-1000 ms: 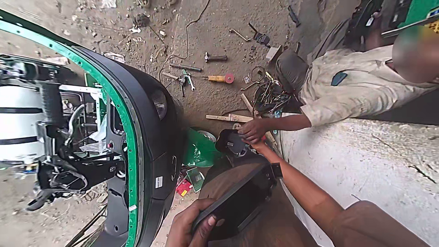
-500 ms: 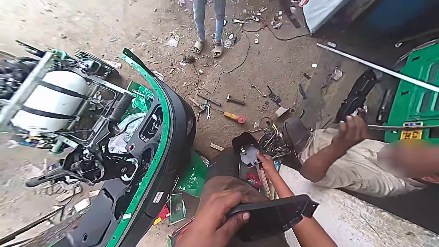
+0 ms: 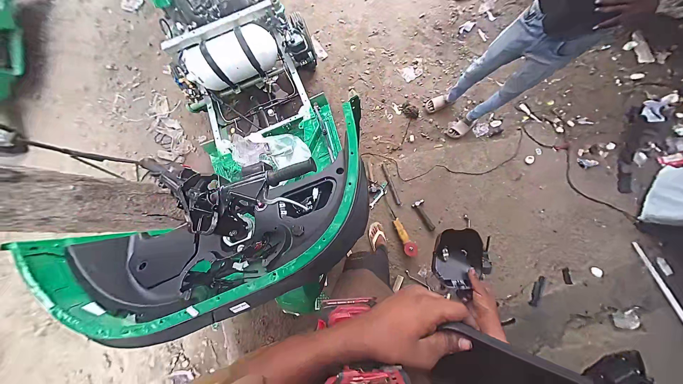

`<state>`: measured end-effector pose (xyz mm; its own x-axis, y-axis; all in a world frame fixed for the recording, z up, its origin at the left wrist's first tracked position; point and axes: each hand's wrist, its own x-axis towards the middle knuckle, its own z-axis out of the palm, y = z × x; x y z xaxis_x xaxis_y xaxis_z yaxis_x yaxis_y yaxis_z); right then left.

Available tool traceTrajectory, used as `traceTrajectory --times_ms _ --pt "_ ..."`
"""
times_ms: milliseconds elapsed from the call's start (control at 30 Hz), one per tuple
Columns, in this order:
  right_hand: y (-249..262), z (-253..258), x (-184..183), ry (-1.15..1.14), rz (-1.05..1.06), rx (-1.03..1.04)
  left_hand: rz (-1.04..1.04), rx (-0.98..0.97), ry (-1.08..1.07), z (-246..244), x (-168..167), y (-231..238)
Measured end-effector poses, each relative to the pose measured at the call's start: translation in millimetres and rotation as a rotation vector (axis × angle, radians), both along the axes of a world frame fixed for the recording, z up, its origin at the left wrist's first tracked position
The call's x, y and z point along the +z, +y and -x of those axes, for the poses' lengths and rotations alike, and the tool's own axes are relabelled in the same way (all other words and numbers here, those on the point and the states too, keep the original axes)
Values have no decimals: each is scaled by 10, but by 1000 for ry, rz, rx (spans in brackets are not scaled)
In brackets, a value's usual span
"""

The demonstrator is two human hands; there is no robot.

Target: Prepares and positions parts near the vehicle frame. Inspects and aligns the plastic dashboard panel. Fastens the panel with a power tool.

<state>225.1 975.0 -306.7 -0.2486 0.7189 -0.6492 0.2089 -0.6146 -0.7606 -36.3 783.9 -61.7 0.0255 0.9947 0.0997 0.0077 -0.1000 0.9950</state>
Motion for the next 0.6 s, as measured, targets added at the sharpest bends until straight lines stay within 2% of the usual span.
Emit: traceTrajectory --times_ms 133,267,367,467,600 --pt "934 516 195 -31 -28 131 25 68 -27 291 118 445" --pt "1700 1003 410 -48 -66 231 48 224 -11 485 200 537" --pt "2333 1324 454 -52 -100 296 67 380 -11 528 121 646" --pt "2838 1731 219 -61 -90 394 100 559 -35 543 -48 710" --pt "3379 2261 -534 -126 23 508 239 746 -95 504 -314 825"
